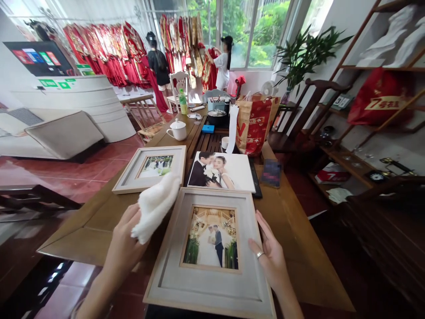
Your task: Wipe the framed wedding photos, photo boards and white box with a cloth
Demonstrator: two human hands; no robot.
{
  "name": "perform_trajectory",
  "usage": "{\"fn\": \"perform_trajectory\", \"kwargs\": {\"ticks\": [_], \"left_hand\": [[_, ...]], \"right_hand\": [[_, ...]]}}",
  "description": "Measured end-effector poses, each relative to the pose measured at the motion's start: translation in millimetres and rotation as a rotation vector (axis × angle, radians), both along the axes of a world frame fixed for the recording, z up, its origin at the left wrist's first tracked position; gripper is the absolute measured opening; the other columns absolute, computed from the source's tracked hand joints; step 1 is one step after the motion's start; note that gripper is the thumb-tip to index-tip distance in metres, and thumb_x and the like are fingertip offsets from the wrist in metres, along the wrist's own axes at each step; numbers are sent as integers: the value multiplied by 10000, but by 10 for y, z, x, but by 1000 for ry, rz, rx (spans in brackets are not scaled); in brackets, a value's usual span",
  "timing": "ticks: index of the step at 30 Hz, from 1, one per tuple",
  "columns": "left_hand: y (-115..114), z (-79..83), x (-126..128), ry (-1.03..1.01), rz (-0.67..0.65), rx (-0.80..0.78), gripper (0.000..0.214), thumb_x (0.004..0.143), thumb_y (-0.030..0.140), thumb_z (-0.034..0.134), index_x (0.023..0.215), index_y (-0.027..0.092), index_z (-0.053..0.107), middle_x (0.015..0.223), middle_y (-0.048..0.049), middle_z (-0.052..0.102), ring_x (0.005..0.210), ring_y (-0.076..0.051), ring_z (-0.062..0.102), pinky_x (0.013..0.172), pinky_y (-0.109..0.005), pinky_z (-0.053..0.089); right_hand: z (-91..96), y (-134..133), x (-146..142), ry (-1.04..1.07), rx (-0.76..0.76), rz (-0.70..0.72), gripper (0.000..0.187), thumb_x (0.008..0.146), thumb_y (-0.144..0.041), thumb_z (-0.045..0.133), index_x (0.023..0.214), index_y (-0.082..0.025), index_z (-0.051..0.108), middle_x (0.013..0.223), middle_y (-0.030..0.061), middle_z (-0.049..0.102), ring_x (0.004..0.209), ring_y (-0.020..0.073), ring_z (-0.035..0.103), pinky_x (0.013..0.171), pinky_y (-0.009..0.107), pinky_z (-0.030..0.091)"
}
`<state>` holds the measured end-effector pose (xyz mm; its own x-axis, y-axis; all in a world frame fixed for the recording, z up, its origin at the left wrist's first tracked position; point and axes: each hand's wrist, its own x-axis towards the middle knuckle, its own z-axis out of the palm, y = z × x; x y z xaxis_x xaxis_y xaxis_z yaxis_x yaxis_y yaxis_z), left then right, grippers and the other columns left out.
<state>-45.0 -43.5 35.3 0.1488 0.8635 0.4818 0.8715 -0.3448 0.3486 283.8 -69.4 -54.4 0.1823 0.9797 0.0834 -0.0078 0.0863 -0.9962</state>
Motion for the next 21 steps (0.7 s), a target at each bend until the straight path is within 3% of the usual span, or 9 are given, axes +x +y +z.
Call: {"fn": "perform_trajectory", "kwargs": {"ticks": [2, 5, 7, 11, 16, 21], "left_hand": [[72, 10, 247, 68, -81, -76, 298, 741, 119, 495, 1009, 155, 620, 1272, -156, 530, 1163, -306, 492, 924, -441, 438], [203, -45, 516, 276, -151, -206, 736, 587, 86, 592, 1308, 198, 493, 1513, -161, 276, 1400, -384, 195, 1091, -577, 200], [263, -80, 600, 388, -166, -277, 929, 546, 58, 592, 1425, 230, 345, 1556, -153, 179, 1435, -373, 64, 1118, -589, 87], [232, -76, 611, 501, -158, -337, 1002, 557, 57, 594, 1469, 261, 235, 1574, -142, 104, 1435, -354, -17, 1126, -574, 71], [-198, -128, 562, 545, -206, -362, 1031, 547, 132, 646, 1474, 275, 218, 1574, -145, 79, 1425, -386, -13, 1115, -611, 67], [-690, -271, 517, 532, -222, -257, 973, 600, 195, 684, 1463, 320, 253, 1559, -98, 203, 1436, -353, 87, 1133, -569, 100]], "right_hand": [[6, -1, -2, -14, 1, 8, 578, 816, -334, 653, 1360, -303, 463, 1504, 16, 349, 1393, 238, 269, 1159, 459, 158], [16, -5, -4, -34, -1, 11, 588, 821, -335, 644, 1374, -283, 449, 1506, 34, 345, 1391, 243, 275, 1159, 464, 163], [24, -10, -11, -39, -3, 1, 591, 820, -334, 642, 1375, -273, 450, 1504, 42, 348, 1391, 248, 277, 1158, 460, 180], [58, -23, -45, -39, -8, -31, 571, 827, -326, 627, 1370, -277, 459, 1496, 36, 364, 1383, 251, 296, 1157, 457, 199], [97, -33, -89, -74, 12, -82, 508, 819, -302, 630, 1316, -270, 529, 1482, 33, 388, 1380, 251, 304, 1157, 447, 218], [96, -29, -85, -75, 13, -85, 496, 809, -290, 639, 1296, -256, 550, 1467, 52, 410, 1367, 257, 330, 1149, 466, 236]]}}
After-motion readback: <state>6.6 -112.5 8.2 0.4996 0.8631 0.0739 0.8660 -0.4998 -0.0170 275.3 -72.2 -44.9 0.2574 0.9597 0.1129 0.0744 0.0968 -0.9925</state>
